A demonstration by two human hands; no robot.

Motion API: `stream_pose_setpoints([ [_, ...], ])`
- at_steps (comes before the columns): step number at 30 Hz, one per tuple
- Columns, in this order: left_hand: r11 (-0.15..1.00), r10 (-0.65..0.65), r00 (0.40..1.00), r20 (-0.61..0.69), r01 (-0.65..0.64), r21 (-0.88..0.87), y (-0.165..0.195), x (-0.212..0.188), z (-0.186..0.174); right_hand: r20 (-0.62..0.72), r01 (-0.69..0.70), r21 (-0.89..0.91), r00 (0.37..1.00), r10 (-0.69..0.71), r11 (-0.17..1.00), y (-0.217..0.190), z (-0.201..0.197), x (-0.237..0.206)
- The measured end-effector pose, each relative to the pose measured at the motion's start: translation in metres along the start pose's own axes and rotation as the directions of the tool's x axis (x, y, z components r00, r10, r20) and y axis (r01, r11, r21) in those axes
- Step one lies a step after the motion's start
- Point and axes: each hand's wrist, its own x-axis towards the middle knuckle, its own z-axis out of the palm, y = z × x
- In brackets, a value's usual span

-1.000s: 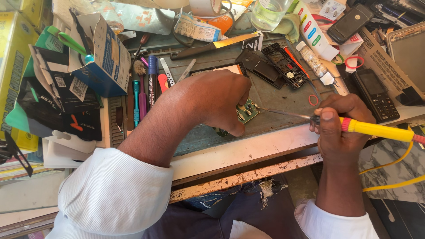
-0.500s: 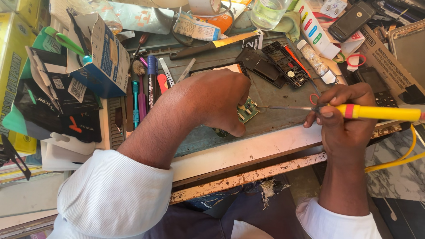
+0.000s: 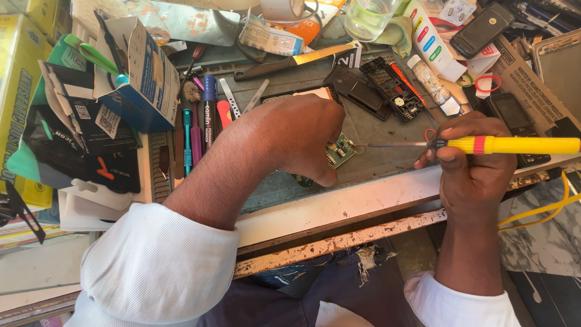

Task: The person uses a scraper to pry open the housing of a mobile phone, removes the display panel and battery by hand, and then uses a soldering iron and tweezers to manipulate components on the internal circuit board.

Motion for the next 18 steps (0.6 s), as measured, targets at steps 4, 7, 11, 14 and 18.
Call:
stream_pose_setpoints([
  [4, 1.0, -0.011, 1.0, 0.015, 0.011, 0.014, 0.001, 0.0006, -0.0008, -0.035, 0.016, -0.07, 0.999, -0.019, 0.997, 0.0028, -0.0031, -0.0012],
  [7, 1.0, -0.019, 1.0, 0.018, 0.019, 0.012, 0.002, -0.0001, -0.0015, -0.085, 0.01, -0.112, 0.996, -0.019, 0.994, 0.006, -0.0055, -0.0057],
  [11, 1.0, -0.012, 1.0, 0.01, 0.012, 0.018, 0.0029, -0.0004, -0.0021, -0.073, 0.01, -0.086, 0.997, -0.016, 0.996, 0.007, -0.0078, -0.0079],
  [14, 1.0, -0.001, 1.0, 0.006, 0.001, 0.022, 0.0027, 0.0003, -0.0012, -0.071, 0.002, -0.075, 0.997, -0.007, 0.997, 0.0053, -0.0065, -0.0067],
  [18, 1.0, 0.008, 1.0, 0.001, -0.008, 0.022, 0.0007, 0.0002, -0.0004, -0.091, 0.003, -0.095, 0.996, -0.011, 0.995, 0.0002, -0.0004, -0.0022],
])
